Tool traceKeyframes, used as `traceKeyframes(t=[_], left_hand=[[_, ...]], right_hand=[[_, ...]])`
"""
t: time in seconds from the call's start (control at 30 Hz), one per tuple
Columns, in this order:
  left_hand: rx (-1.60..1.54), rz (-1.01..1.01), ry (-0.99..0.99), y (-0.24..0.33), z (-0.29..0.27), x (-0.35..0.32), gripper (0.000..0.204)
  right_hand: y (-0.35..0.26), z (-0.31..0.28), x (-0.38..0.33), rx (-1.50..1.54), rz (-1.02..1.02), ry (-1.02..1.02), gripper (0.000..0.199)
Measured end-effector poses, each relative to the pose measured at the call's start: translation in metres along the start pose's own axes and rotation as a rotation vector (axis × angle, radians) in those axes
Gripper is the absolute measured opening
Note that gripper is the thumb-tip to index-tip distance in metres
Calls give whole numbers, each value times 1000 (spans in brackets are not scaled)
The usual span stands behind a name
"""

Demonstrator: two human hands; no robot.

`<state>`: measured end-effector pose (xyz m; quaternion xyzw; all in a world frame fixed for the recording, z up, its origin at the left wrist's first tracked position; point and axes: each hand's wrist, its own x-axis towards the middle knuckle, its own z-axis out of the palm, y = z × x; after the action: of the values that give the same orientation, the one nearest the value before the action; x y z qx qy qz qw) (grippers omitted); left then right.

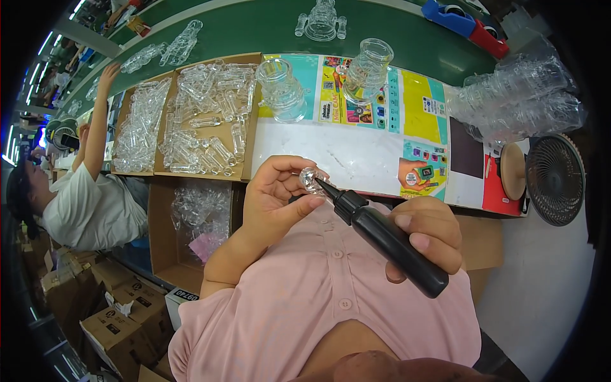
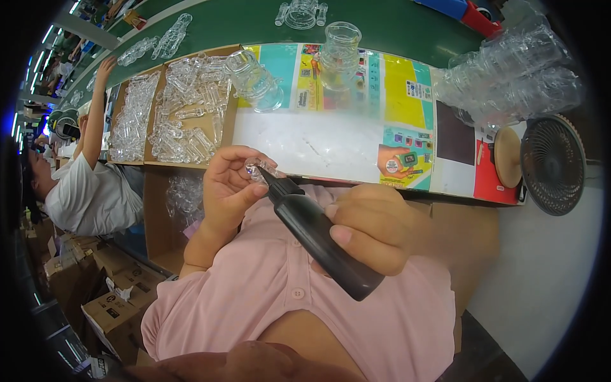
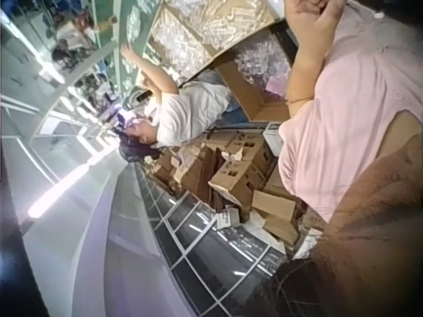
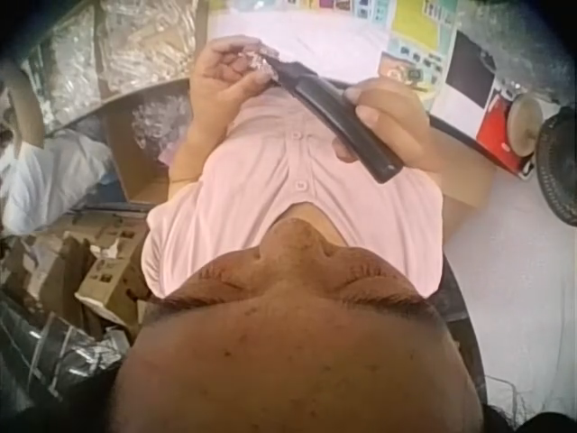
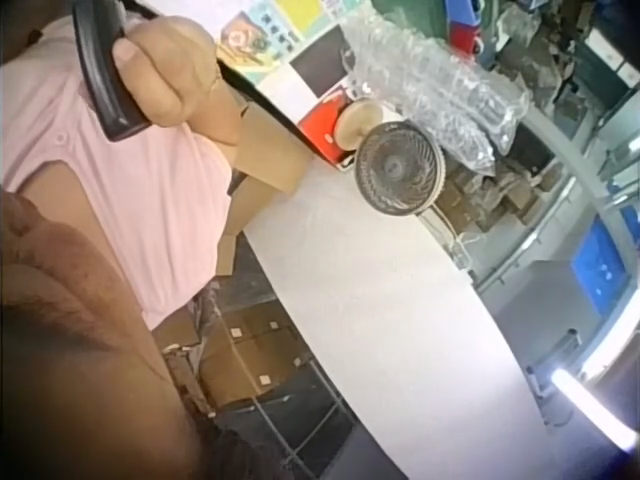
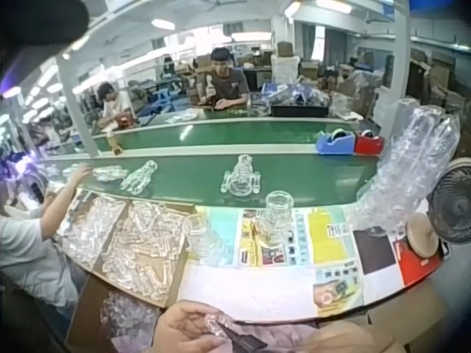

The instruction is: Assembling clear plastic components and packaging them in bubble wrap on a factory line.

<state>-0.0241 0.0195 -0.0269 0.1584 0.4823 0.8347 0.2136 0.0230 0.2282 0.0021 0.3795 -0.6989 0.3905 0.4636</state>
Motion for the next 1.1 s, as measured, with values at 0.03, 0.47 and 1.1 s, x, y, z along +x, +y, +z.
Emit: traceKeyframes(t=[0.03, 0.47, 1.1], left_hand=[[25, 25, 22, -1, 0, 0, 45], [463, 370, 80, -10, -3, 1, 39], [1154, 69, 222, -118, -67, 104, 34]], right_hand=[[0, 0, 0, -1, 1, 0, 48], [0, -9, -2, 39, 165, -71, 52], [73, 5, -75, 1153, 1431, 1041, 21]])
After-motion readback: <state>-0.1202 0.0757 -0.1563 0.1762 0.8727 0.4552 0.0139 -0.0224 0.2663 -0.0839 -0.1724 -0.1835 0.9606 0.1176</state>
